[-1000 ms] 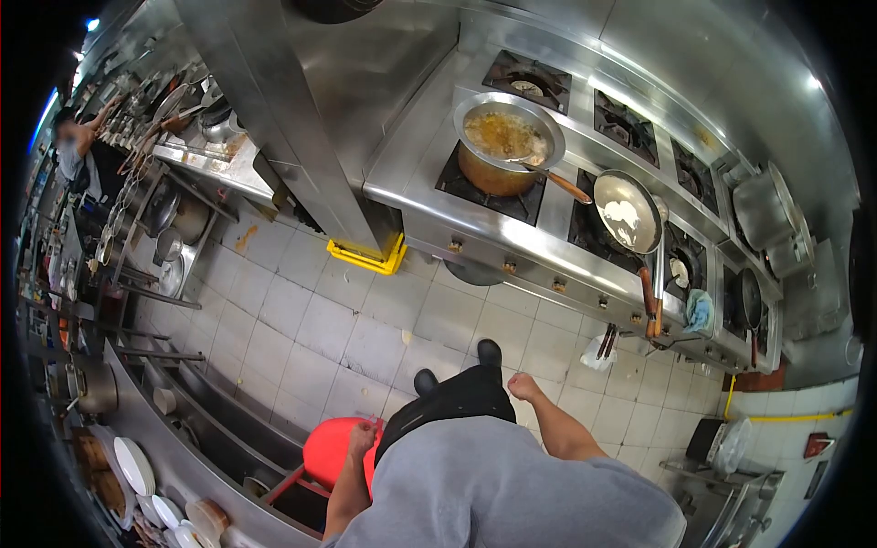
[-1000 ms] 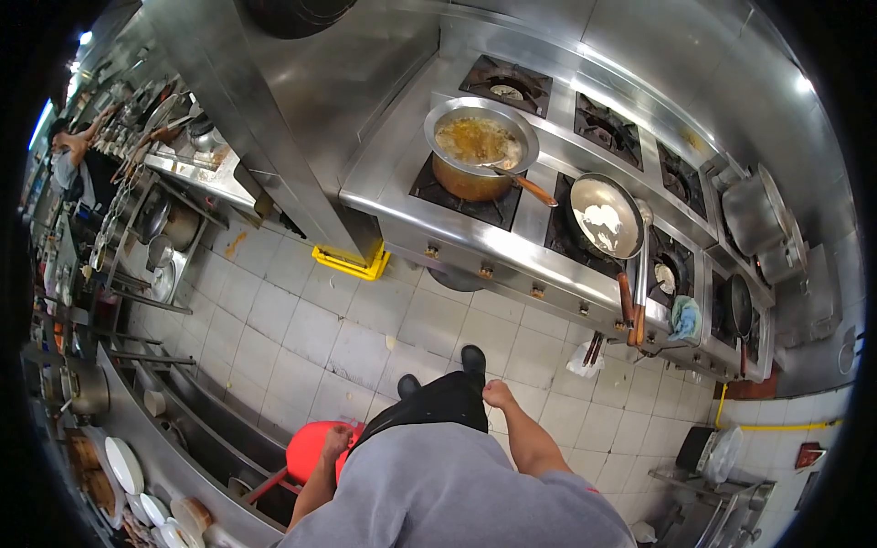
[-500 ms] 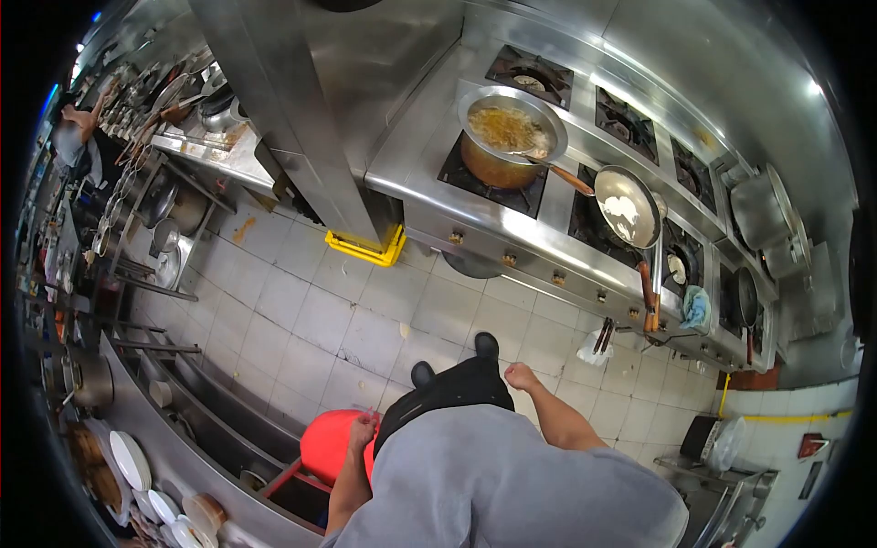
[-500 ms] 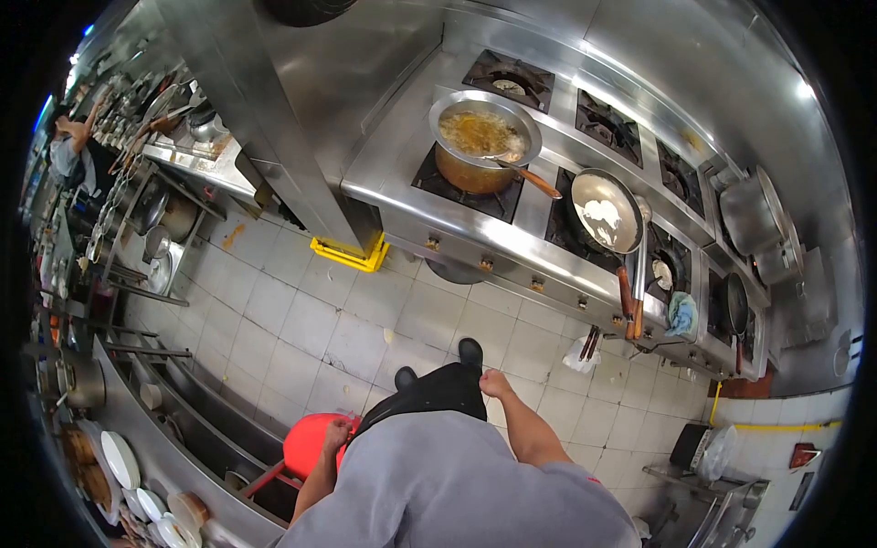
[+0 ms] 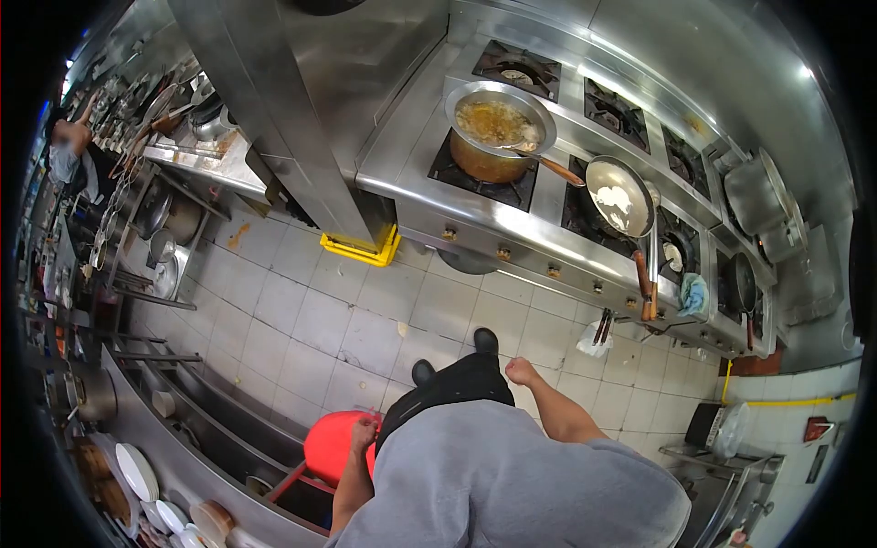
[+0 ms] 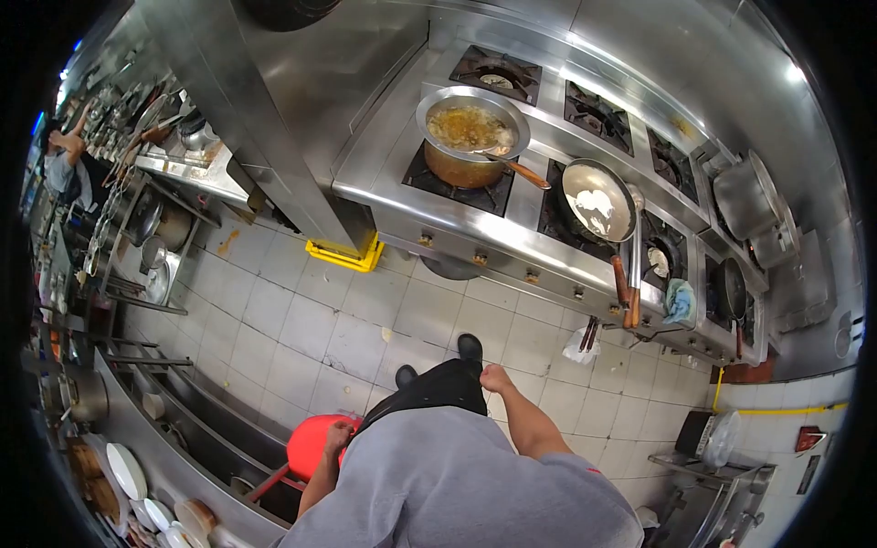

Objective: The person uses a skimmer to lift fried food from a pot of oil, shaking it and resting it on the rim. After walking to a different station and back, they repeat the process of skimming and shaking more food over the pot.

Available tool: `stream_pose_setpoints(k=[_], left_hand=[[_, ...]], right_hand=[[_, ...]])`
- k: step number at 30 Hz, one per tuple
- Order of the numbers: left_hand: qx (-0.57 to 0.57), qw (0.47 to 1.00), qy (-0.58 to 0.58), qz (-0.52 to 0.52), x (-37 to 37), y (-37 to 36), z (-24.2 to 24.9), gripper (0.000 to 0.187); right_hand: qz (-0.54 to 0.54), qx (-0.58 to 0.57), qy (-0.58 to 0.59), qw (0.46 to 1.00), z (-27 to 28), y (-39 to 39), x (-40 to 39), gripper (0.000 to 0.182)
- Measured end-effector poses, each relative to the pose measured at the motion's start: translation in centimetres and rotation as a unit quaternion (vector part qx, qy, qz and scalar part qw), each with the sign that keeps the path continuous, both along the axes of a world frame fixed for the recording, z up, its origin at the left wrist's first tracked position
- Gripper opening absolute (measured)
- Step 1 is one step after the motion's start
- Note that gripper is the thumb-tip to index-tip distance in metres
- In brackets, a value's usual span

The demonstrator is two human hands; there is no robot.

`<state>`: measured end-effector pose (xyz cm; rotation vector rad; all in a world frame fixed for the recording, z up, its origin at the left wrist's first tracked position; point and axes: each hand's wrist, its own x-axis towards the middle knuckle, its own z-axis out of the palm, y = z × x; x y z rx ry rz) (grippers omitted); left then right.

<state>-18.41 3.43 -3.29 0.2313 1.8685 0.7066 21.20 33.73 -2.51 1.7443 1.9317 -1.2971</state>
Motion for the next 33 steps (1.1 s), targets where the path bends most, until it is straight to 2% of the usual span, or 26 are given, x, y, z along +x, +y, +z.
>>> stream_pose_setpoints(k=[8,14,26,33], left_hand=[[-0.015,1.000,-0.001,-0.011,-1.0,0.0,-0.9,0.017],[-0.020,0.999,0.016,-0.030,-1.4,0.1,-0.4,0.017],[-0.027,1.000,0.007,-0.008,-1.0,0.0,-0.3,0.013],[-0.019,0.998,0.030,-0.044,-0.6,0.1,-0.3,0.014]], right_hand=[[-0.011,0.021,0.009,1.000,-0.6,-0.8,-0.2,0.023],[-0.039,-0.036,-0.013,0.998,1.2,-0.6,-1.0,0.023],[-0.035,0.000,-0.001,0.999,-0.5,-1.6,0.3,0.023],[-0.028,0.002,-0.023,0.999,-0.3,-1.7,0.4,0.025]])
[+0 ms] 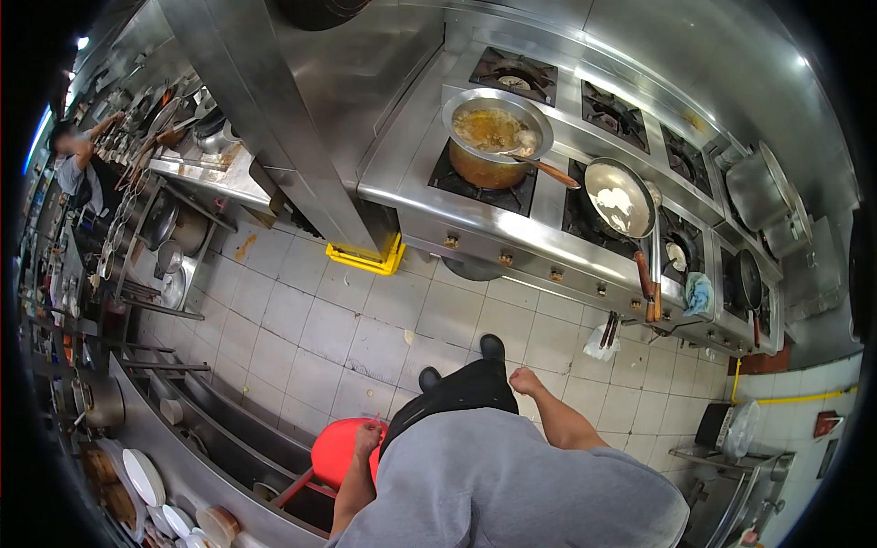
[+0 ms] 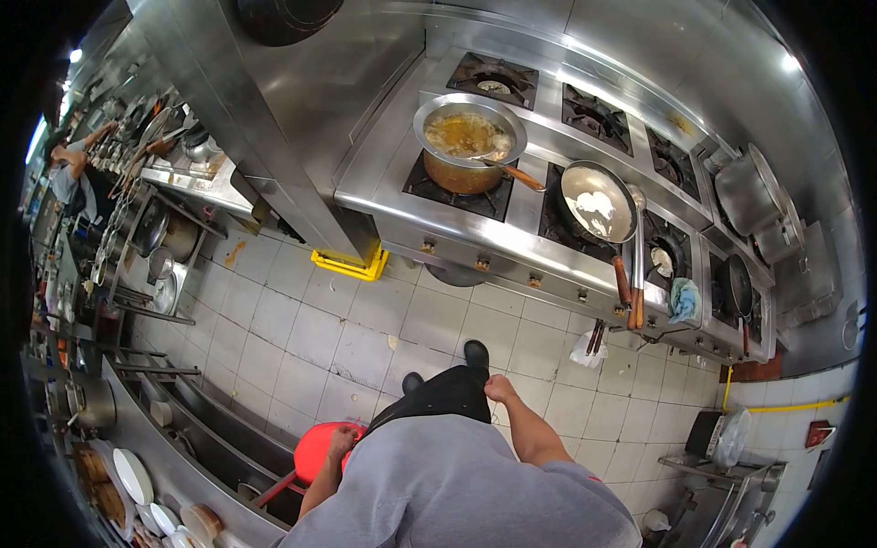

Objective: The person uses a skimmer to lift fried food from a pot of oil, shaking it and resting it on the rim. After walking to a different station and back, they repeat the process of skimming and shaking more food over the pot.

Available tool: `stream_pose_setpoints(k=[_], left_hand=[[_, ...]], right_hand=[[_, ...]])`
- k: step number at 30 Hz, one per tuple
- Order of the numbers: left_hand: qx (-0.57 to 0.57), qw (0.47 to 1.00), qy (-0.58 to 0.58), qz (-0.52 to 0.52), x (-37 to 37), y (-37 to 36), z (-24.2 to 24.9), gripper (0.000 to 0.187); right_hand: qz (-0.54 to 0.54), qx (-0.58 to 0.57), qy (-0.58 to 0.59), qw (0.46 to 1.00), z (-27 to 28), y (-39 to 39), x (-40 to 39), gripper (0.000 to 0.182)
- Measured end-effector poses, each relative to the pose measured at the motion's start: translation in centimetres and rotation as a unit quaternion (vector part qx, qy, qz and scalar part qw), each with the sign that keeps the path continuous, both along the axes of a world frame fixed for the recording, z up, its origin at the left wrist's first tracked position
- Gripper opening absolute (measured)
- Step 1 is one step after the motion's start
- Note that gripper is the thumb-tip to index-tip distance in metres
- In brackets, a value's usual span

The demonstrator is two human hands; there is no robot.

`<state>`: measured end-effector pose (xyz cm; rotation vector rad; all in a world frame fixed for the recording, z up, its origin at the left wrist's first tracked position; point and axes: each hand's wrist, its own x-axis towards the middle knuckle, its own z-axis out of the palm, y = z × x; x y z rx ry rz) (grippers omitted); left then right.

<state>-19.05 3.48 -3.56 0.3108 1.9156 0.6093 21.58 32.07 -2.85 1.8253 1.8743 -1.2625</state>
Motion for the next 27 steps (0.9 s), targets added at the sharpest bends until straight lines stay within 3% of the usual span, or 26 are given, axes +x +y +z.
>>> stream_pose_setpoints(k=[20,27], left_hand=[[0.019,1.000,-0.018,-0.003,-0.5,-1.0,-1.5,0.015],[0.017,0.999,-0.021,0.016,-0.2,-1.4,-1.6,0.015]], right_hand=[[-0.029,0.004,0.016,0.999,0.1,-0.1,-0.6,0.017],[0.036,-0.002,0.005,0.999,0.0,0.4,-0.7,0.020]])
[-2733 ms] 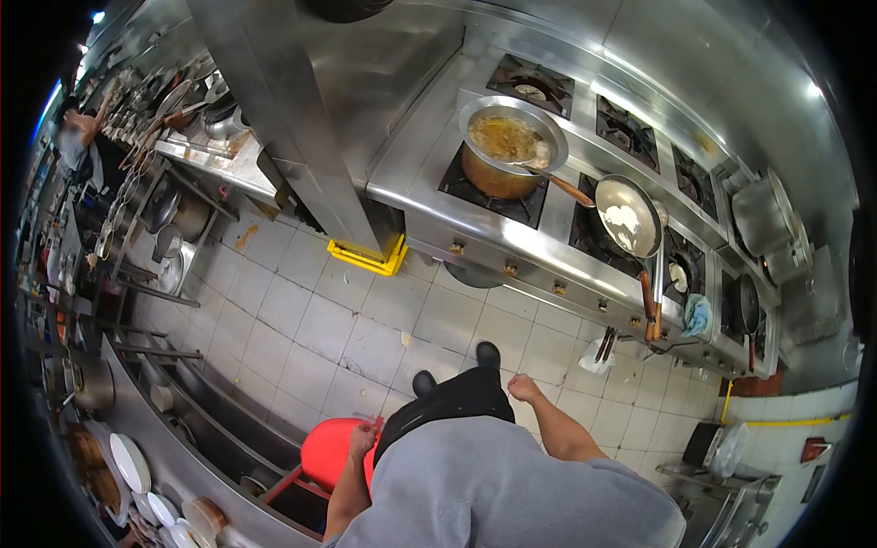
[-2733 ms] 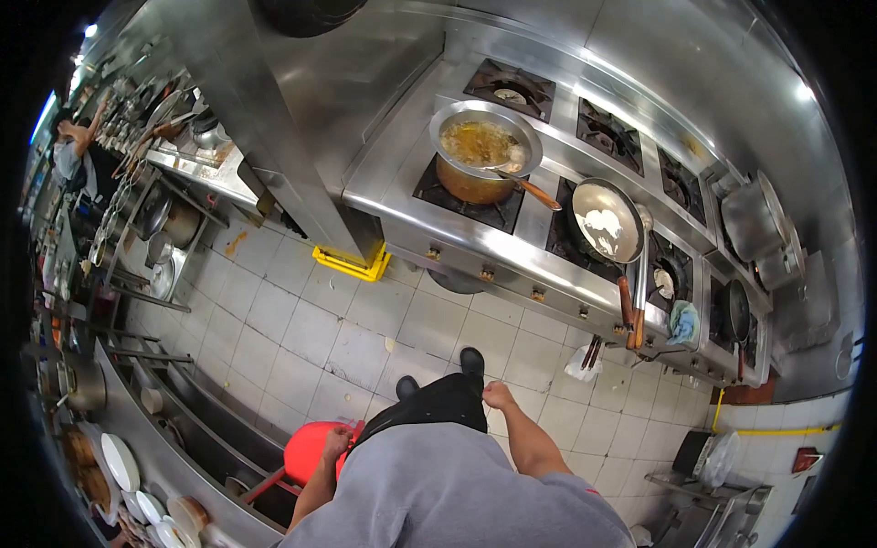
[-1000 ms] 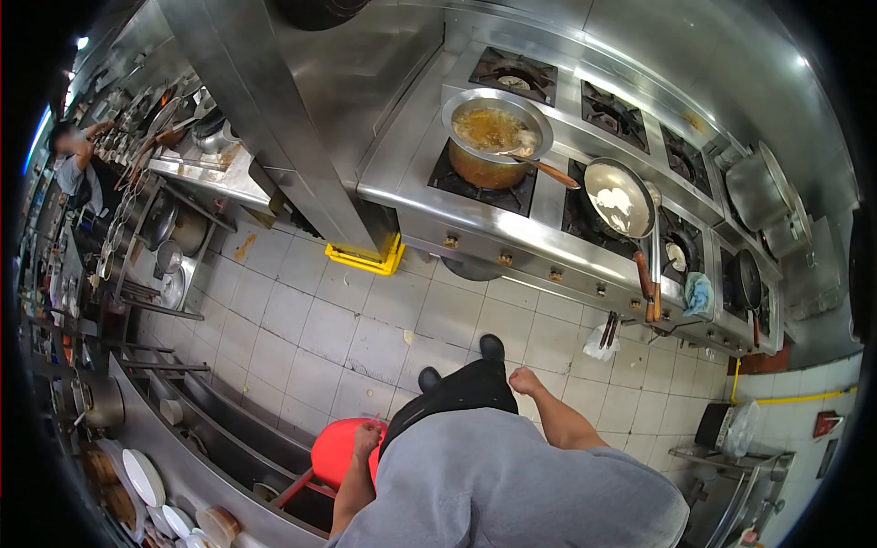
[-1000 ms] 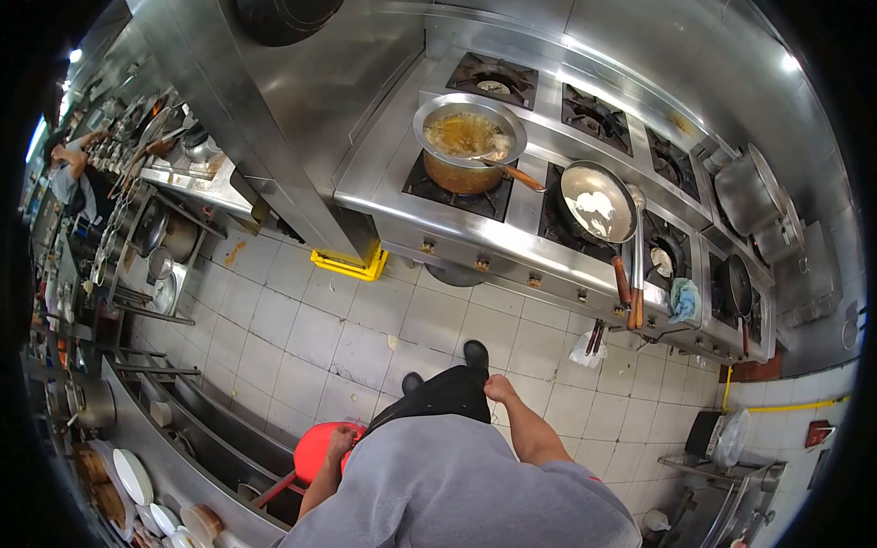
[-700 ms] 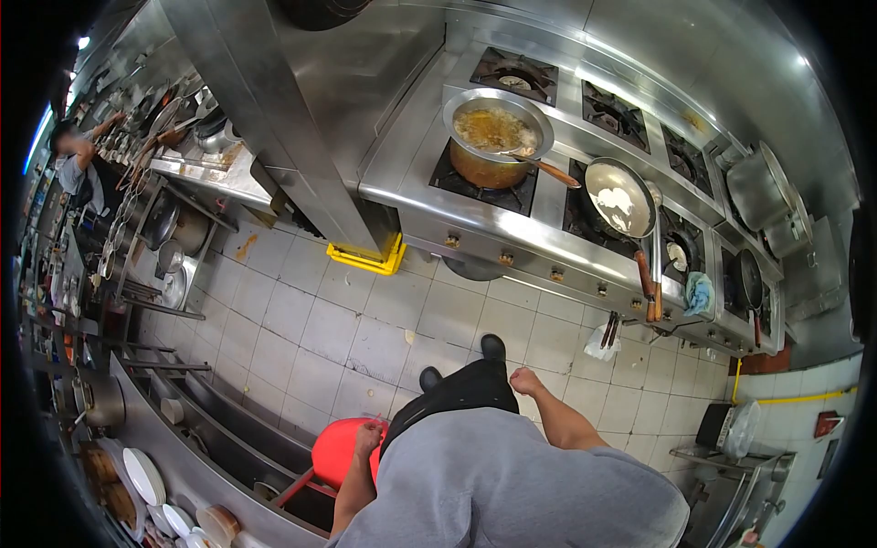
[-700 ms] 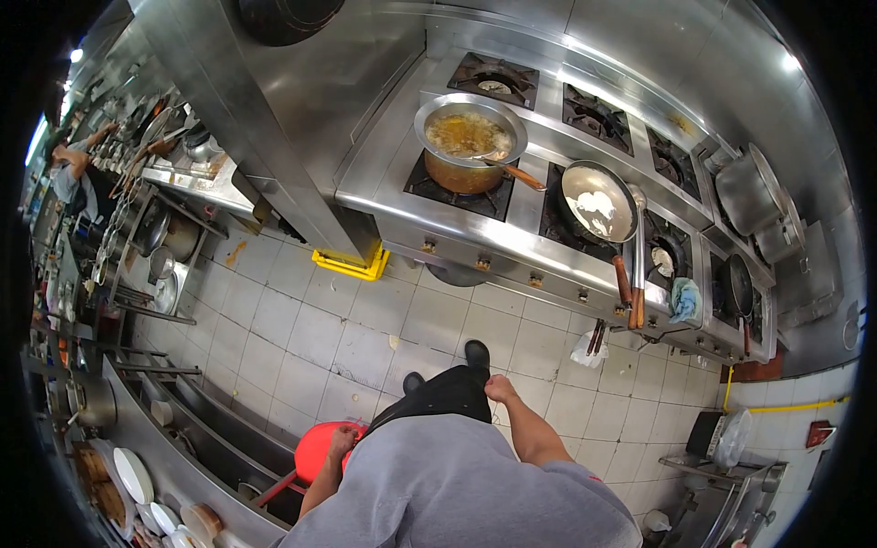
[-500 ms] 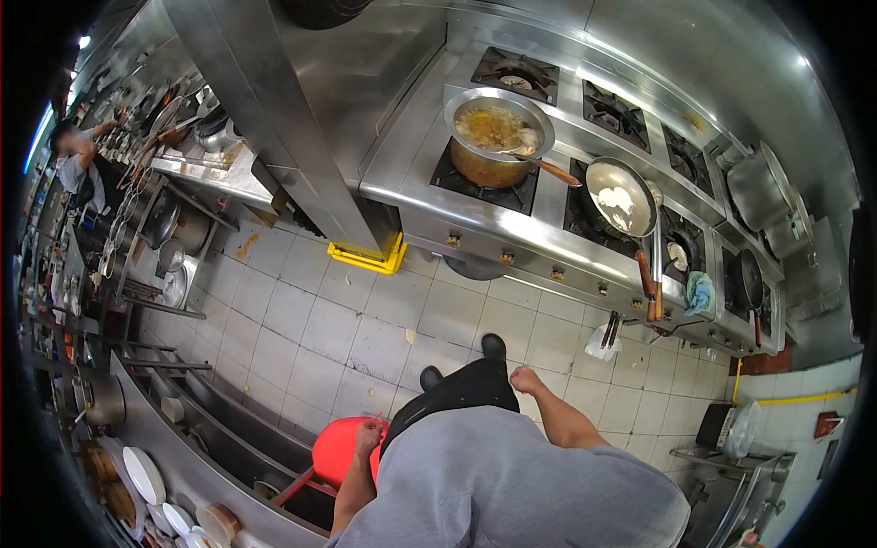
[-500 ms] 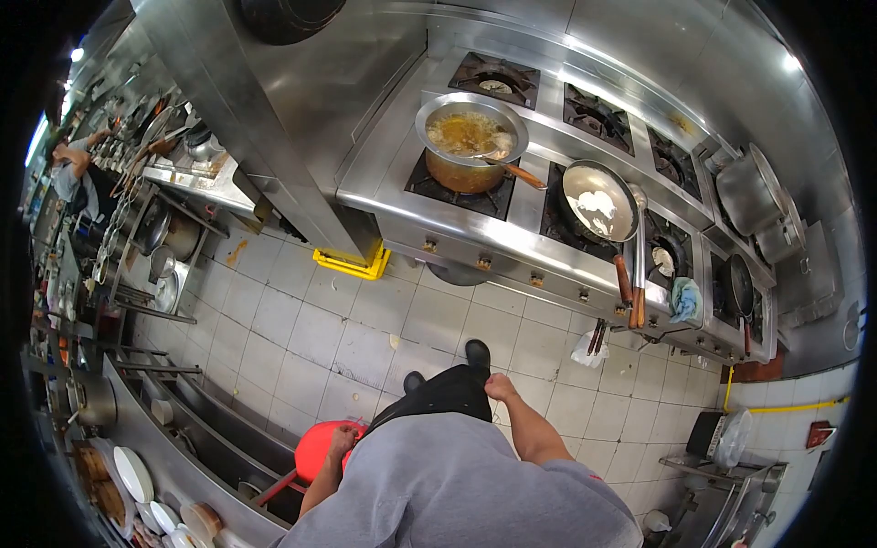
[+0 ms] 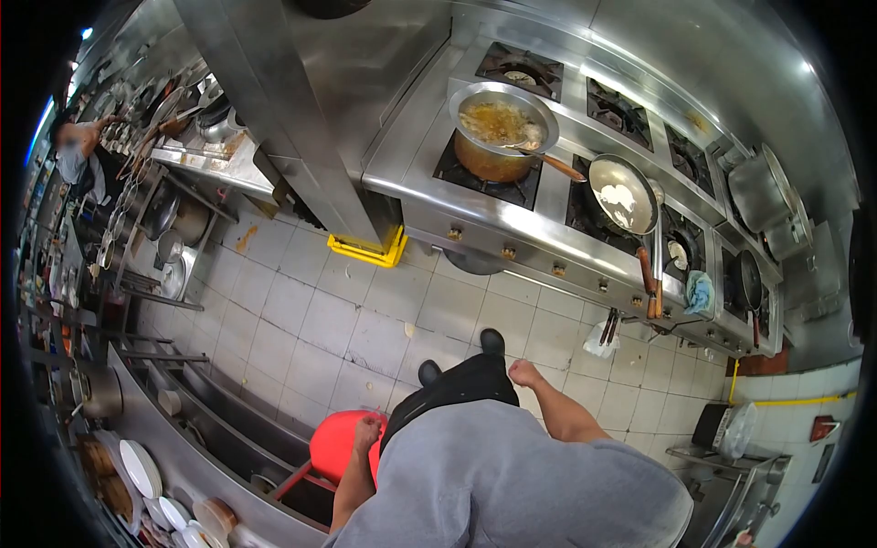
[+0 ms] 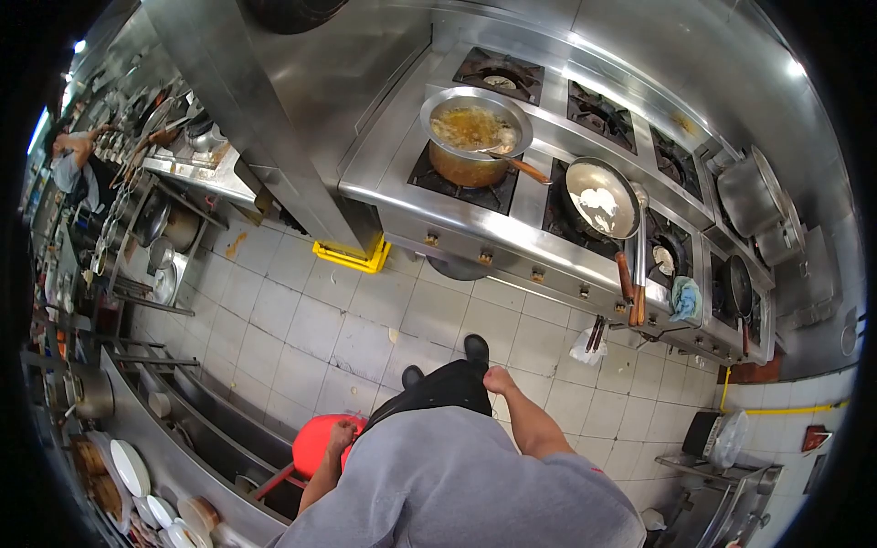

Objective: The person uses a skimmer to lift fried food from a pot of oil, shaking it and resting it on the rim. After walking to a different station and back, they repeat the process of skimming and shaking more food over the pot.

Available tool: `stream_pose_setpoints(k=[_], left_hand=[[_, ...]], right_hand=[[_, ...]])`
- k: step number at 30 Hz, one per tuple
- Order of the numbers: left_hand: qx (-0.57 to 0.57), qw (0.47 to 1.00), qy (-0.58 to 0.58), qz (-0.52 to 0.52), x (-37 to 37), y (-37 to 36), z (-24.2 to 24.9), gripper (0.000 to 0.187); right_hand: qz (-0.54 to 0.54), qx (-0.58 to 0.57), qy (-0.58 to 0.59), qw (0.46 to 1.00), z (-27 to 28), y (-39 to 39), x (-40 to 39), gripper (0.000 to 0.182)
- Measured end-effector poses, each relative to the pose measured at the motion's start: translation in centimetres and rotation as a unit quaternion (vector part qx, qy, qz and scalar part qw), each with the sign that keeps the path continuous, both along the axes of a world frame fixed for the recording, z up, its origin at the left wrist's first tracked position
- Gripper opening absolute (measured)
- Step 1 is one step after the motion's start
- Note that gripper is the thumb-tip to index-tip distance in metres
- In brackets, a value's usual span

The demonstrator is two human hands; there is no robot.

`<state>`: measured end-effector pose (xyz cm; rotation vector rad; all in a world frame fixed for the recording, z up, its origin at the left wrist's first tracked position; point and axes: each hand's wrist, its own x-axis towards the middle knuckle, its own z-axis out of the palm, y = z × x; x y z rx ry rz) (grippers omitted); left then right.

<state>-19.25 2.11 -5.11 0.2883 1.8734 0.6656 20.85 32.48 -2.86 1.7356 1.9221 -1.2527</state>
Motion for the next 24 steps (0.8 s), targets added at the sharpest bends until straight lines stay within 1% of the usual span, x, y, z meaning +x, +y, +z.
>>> stream_pose_setpoints(k=[5,11,14,17,20,24], left_hand=[[-0.019,1.000,0.011,-0.014,0.1,-0.4,-0.6,0.017],[-0.024,1.000,-0.003,0.003,0.1,-0.8,-0.9,0.018],[-0.016,1.000,0.003,0.016,0.4,-0.8,-0.3,0.017],[0.003,0.999,-0.015,0.046,1.0,-0.4,1.5,0.016],[0.016,1.000,-0.011,0.021,1.0,-0.4,2.2,0.014],[0.026,1.000,-0.001,0.006,0.9,-0.7,1.8,0.013]], right_hand=[[-0.015,-0.016,0.010,1.000,1.2,0.4,-0.5,0.020],[-0.003,0.005,-0.005,1.000,0.7,0.7,-1.0,0.020],[0.003,-0.011,0.002,1.000,0.1,0.6,-0.9,0.020],[0.005,-0.017,0.001,1.000,0.1,0.6,-1.0,0.019],[-0.025,0.001,0.016,1.000,0.0,0.2,-1.1,0.019],[-0.011,0.001,0.016,1.000,0.1,0.1,-0.9,0.018]])
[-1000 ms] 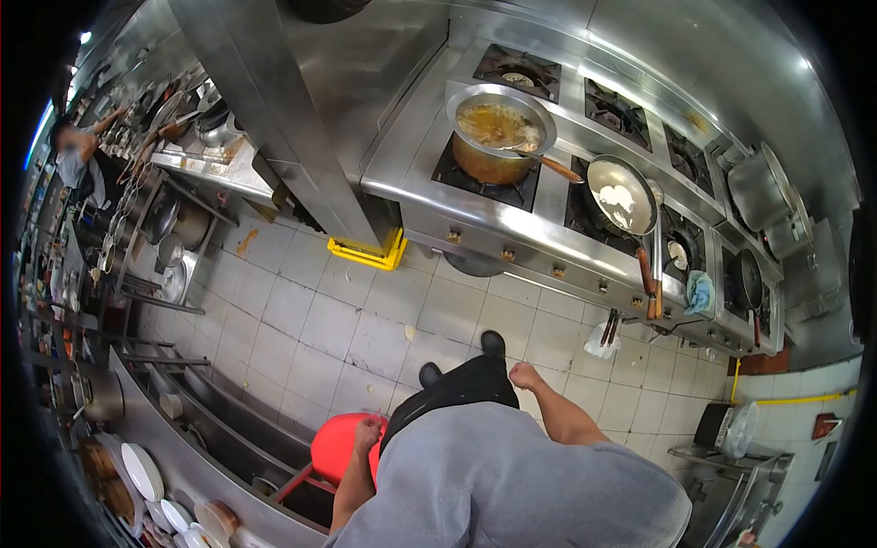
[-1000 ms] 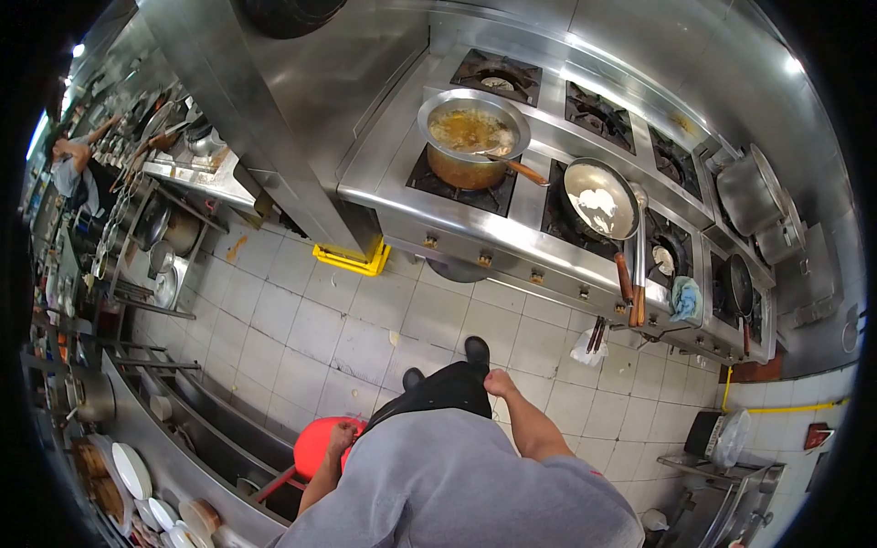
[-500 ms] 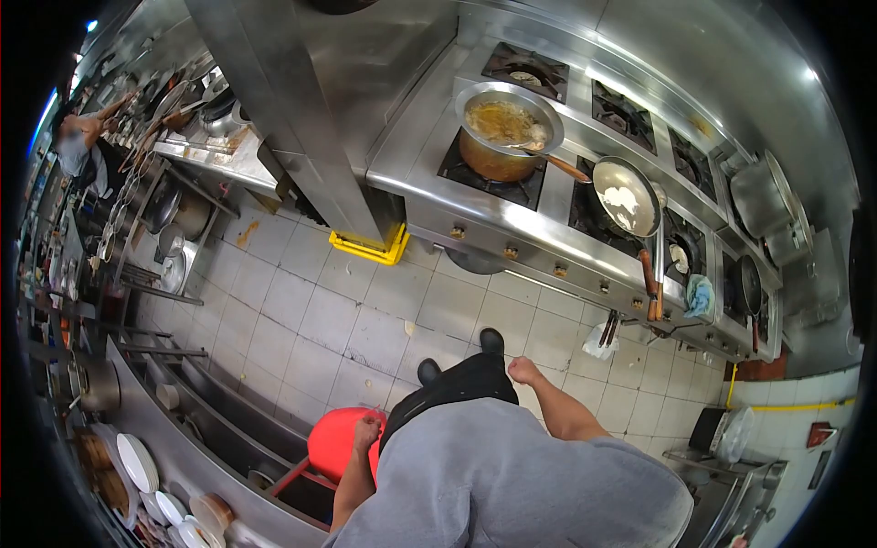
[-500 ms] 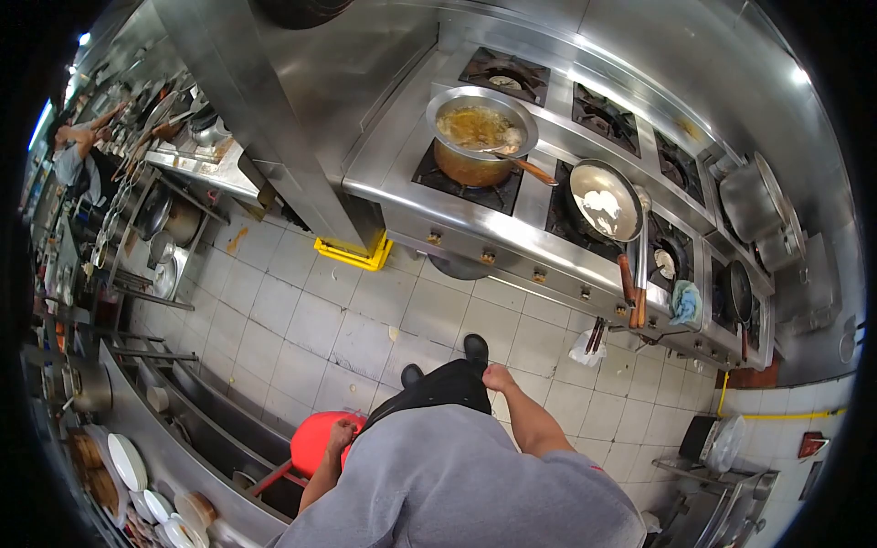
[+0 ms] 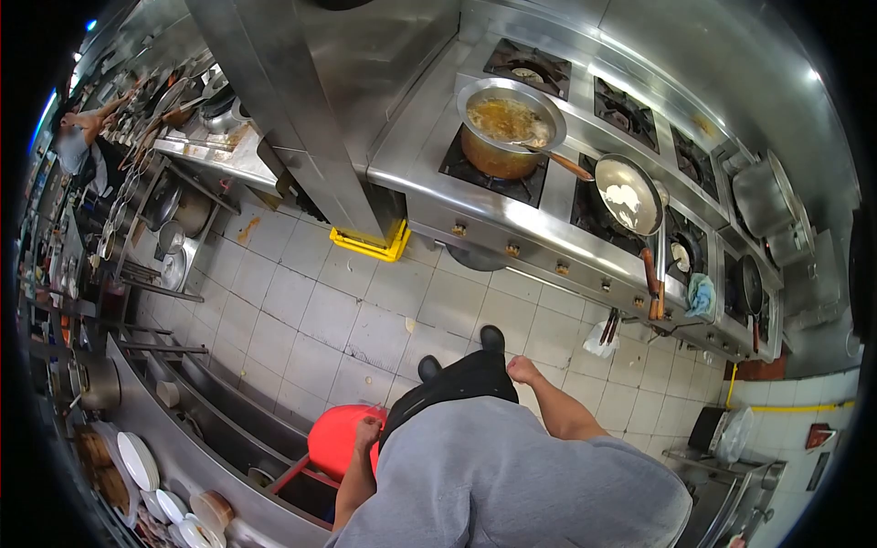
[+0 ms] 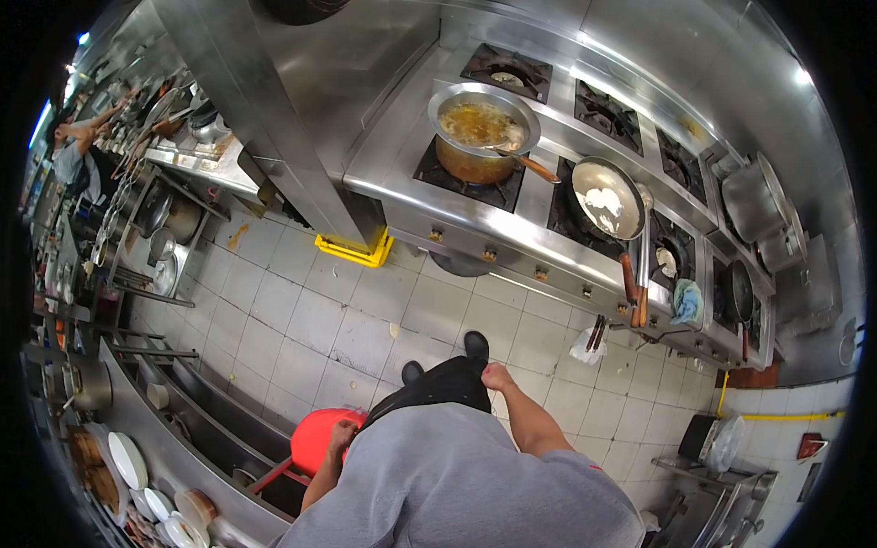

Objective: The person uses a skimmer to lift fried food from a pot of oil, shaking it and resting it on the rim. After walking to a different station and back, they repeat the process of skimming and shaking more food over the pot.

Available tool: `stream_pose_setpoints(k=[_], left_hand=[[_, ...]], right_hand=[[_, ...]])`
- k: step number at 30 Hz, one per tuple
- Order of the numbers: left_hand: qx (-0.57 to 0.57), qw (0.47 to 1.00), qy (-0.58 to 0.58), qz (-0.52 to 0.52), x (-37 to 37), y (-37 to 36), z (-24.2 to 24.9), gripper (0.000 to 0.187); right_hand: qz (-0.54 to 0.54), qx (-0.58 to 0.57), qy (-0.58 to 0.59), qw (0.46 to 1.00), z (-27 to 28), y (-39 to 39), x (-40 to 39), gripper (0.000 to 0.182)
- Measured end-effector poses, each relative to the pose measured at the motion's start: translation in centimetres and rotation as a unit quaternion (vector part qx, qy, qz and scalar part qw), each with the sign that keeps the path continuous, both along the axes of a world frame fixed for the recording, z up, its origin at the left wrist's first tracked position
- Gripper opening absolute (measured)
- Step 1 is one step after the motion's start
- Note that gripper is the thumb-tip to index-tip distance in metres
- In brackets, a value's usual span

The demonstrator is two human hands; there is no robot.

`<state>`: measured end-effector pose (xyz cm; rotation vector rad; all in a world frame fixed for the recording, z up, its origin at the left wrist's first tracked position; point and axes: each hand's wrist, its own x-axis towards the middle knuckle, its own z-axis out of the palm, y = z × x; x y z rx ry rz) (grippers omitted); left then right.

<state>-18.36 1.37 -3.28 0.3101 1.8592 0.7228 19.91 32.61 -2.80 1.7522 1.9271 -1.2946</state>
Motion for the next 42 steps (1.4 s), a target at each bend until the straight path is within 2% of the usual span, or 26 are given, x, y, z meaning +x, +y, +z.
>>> stream_pose_setpoints(k=[5,11,14,17,21,24,28,30,36,37,38,39,41,42], left_hand=[[-0.021,1.000,0.002,0.010,-0.4,0.4,-0.6,0.014],[-0.034,0.999,-0.014,0.012,-0.8,0.2,-2.4,0.016],[-0.037,0.999,-0.021,0.018,-0.2,0.6,-1.1,0.017],[-0.025,1.000,-0.005,0.015,0.4,0.5,-0.2,0.017],[-0.007,0.999,-0.002,0.049,1.5,-0.9,-1.5,0.016],[-0.014,0.995,-0.030,0.095,3.0,-1.6,-1.7,0.014],[-0.028,0.994,-0.024,0.103,5.7,-3.2,-1.2,0.014],[-0.033,0.993,-0.013,0.115,7.3,-4.3,-1.1,0.015],[-0.061,0.978,-0.027,0.200,13.6,-10.0,-2.7,0.017],[-0.066,0.970,-0.055,0.226,14.6,-10.4,-2.0,0.015],[-0.071,0.950,-0.102,0.285,16.1,-12.2,-4.0,0.012],[-0.078,0.944,-0.109,0.300,17.7,-13.9,-5.2,0.011],[-0.060,0.931,-0.136,0.333,19.7,-14.7,-5.2,0.007],[-0.035,0.923,-0.157,0.350,20.3,-14.3,-3.6,0.006]], right_hand=[[0.028,0.002,-0.015,0.999,-0.9,0.0,0.1,0.018],[0.003,0.036,0.012,0.999,-1.3,-0.4,0.0,0.018],[0.033,-0.031,-0.019,0.999,-0.1,0.7,-0.7,0.018],[-0.008,-0.028,-0.005,1.000,-1.2,1.9,-1.3,0.016],[0.027,0.050,0.024,0.998,-3.1,4.3,-2.9,0.016],[0.010,-0.001,-0.004,1.000,-0.5,7.3,-6.1,0.017],[-0.136,-0.059,0.152,0.977,-2.0,11.9,-9.4,0.012],[-0.235,-0.040,0.189,0.953,-1.2,14.1,-12.3,0.016],[-0.276,-0.036,0.187,0.942,1.6,21.2,-19.8,0.025],[-0.298,-0.033,0.201,0.932,1.8,22.1,-21.0,0.024],[-0.320,-0.029,0.216,0.922,1.8,23.0,-22.1,0.022],[-0.343,-0.023,0.223,0.912,1.4,24.0,-22.9,0.022],[-0.373,-0.024,0.246,0.894,0.9,25.8,-24.4,0.020],[-0.379,-0.031,0.261,0.887,0.7,26.6,-24.9,0.023]])
